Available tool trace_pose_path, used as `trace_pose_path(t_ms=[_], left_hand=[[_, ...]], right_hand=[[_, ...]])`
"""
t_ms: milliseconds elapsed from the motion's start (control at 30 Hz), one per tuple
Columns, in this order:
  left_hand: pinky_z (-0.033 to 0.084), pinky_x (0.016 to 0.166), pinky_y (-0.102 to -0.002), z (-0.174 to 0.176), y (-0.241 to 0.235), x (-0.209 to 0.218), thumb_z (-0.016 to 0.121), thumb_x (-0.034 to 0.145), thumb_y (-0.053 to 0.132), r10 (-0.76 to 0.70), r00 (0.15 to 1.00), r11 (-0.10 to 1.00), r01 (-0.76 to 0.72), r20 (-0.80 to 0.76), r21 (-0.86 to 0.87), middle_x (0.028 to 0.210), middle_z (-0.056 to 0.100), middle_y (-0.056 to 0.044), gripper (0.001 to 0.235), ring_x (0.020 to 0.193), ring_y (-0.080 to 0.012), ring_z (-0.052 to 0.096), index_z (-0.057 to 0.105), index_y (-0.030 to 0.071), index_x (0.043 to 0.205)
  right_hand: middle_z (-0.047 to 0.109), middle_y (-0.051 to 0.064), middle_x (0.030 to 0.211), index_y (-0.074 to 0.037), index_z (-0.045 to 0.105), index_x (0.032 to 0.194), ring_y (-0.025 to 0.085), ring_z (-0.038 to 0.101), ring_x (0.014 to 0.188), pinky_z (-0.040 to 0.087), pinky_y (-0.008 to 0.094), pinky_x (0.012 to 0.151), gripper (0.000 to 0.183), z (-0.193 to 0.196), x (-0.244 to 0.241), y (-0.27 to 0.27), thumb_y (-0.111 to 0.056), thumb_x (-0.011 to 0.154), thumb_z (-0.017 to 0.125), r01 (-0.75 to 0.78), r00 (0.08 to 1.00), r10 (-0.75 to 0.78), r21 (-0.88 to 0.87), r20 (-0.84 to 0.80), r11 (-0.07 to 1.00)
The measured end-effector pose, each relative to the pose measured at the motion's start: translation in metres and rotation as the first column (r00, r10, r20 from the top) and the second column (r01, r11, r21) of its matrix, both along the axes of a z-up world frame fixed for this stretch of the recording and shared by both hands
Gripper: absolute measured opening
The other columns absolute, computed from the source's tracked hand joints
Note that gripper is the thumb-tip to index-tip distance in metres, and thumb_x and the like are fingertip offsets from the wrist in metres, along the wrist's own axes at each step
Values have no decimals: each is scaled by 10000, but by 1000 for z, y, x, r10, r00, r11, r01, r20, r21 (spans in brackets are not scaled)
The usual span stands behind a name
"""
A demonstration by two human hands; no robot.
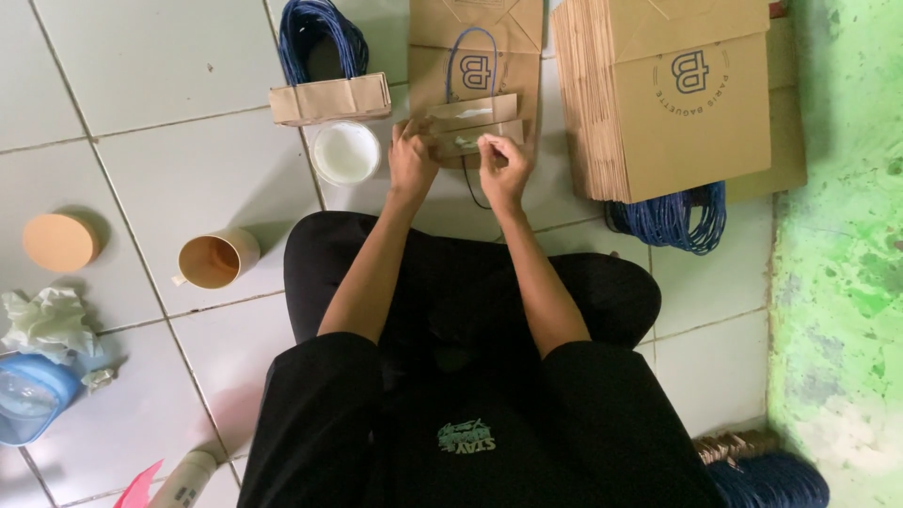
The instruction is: The person sits on the floor and assembles a paper bag by folding a cardboard piece and applying glue to it. They then attach blue rope handles to the glued cardboard and press the assembly onto the bag to secure the handles.
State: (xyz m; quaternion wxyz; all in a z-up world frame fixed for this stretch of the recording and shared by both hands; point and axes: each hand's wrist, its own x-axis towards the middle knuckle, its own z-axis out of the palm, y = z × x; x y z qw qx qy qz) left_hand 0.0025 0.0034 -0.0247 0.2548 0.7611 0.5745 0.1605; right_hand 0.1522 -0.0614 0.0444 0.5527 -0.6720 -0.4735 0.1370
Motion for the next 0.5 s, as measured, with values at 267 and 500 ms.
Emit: trace_pose_path(t_ms=[267,500], left_hand=[[634,808,-423,-3,-1,1,874,736,209,-8,1000,1000,8,-7,21,1182,647,54,127,1244,-254,526,826,215,853],[627,813,-435,12,-2,-2,874,733,204,-14,1000,1000,14,-8,28,1177,649,42,126,1222,-261,530,827,201,851]], right_hand=[[785,156,834,-37,798,952,229,775,799,606,317,671,68,6,11,1,-15,889,787,53,999,-53,-10,10,999],[786,144,820,-54,798,936,234,779,781,599,312,634,74,11,10,-6,-13,874,803,55,998,-55,-24,12,998]])
